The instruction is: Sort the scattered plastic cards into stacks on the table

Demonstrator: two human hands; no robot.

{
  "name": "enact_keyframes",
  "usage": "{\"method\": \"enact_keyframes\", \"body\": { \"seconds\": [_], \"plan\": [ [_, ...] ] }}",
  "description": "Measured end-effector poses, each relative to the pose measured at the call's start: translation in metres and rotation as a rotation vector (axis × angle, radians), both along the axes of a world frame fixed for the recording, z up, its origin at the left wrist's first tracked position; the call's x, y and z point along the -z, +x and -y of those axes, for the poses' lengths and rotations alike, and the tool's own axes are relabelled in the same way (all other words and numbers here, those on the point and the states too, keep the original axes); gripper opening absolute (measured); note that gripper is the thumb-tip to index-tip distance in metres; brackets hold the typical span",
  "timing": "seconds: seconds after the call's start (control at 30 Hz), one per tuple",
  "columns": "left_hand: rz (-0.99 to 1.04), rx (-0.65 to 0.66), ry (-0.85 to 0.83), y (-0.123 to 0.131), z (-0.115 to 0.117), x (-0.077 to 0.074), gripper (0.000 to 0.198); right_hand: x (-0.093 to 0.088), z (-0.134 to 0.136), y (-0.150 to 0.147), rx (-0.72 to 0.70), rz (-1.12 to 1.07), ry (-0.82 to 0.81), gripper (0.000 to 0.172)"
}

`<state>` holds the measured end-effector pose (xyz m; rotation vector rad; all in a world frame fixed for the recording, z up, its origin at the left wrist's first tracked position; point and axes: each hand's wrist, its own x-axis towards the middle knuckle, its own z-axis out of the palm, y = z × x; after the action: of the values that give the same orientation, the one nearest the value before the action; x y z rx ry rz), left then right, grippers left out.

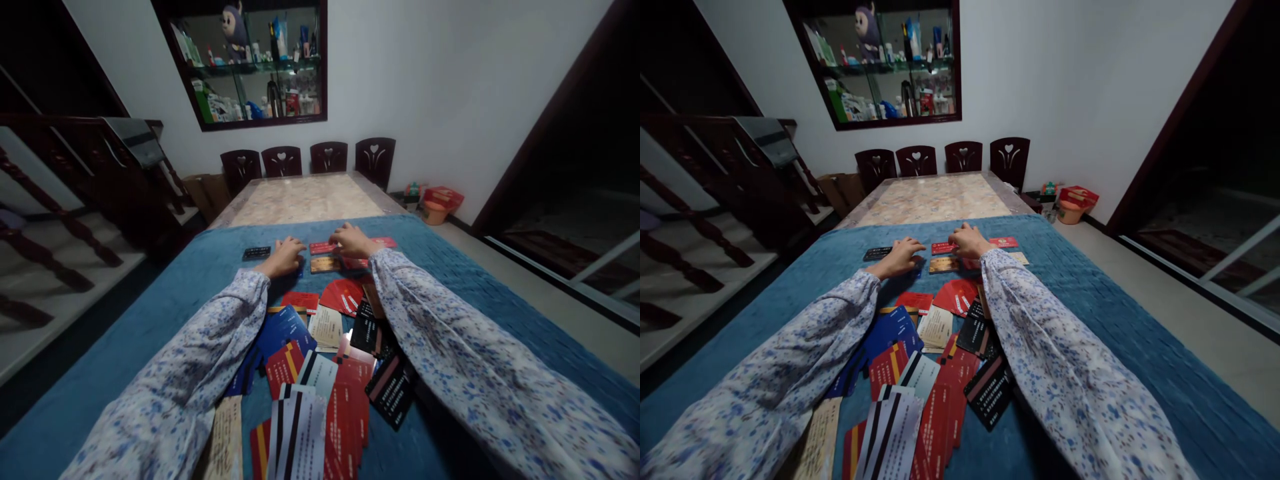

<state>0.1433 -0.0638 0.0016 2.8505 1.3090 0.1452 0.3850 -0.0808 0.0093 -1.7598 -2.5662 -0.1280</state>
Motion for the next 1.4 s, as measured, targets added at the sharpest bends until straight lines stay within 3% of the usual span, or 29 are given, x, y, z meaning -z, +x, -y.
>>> {"method": "enact_keyframes", "body": {
  "seconds": [0.37,0.9,1.4],
  "plan": [
    [0.068,0.027,-0.011,-0.029,0.03,0.005,0.035,-0.01,0.035,-0.015,-0.085,-0.044,0.013,0.028],
    [0.119,0.029,-0.04,-0.065,0.071,0.014,0.033,0.011,0.063,-0.026,-0.197,-0.15,0.008,0.024],
    [0.071,0.093,-0.109,-0.071,0.081,0.024,0.028,0.013,0.096,-0.056,-0.368,-0.114,-0.1,0.036]
  ]
}}
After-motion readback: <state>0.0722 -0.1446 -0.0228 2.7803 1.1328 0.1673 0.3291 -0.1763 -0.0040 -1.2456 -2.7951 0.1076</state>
